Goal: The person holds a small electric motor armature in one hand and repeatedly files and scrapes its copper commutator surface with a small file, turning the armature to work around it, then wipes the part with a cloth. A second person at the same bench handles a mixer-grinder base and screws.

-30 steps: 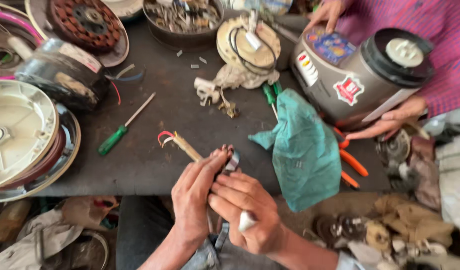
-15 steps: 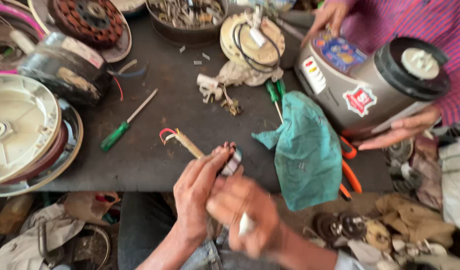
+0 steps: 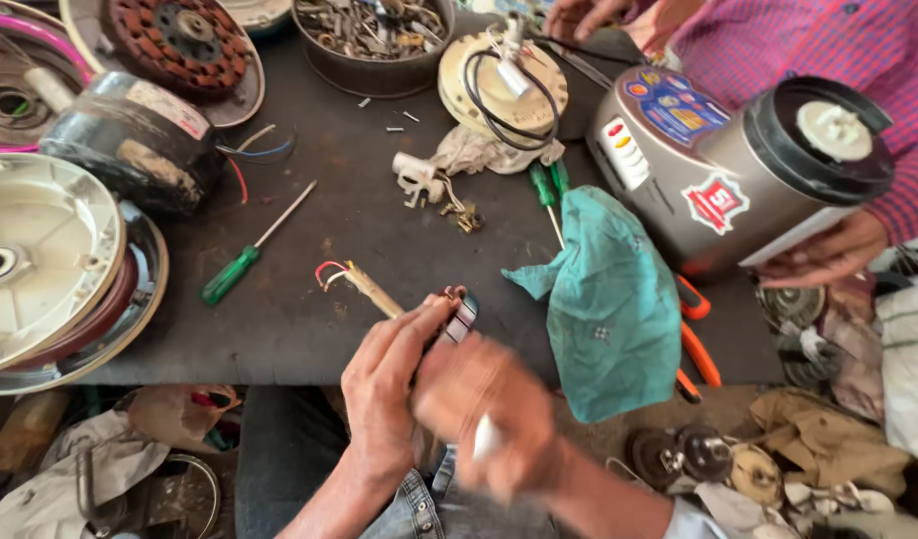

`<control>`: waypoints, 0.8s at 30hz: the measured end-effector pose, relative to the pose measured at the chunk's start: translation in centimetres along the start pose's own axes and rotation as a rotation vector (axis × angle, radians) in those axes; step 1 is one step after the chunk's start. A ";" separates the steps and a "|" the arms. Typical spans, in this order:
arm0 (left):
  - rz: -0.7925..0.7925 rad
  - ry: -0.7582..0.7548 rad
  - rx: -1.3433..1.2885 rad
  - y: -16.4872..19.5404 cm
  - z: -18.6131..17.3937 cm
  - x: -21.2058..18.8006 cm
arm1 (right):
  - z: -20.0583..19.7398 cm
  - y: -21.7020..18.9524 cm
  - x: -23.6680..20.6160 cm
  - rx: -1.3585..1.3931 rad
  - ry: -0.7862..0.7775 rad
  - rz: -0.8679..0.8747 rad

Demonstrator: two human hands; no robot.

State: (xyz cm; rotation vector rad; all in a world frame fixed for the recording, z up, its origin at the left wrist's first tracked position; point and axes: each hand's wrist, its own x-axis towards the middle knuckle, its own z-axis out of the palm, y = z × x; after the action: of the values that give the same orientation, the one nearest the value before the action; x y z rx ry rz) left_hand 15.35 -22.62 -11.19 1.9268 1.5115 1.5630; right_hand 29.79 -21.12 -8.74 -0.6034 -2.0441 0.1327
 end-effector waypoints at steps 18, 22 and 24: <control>0.009 0.086 0.017 -0.4 0.1 -0.3 | 0.0 1.1 0.3 -0.038 0.030 0.154; 0.031 0.069 0.010 -0.5 0.1 -0.3 | 0.3 1.6 -1.4 0.018 -0.011 0.031; 0.024 0.090 0.015 -0.4 0.1 -0.4 | 0.5 2.9 -2.2 -0.061 0.023 0.162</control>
State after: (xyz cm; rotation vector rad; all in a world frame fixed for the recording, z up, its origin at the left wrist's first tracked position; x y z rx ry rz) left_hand 15.27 -22.68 -11.77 1.9130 1.5459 1.6744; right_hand 31.38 -19.58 -11.69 -0.8053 -1.9814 0.1583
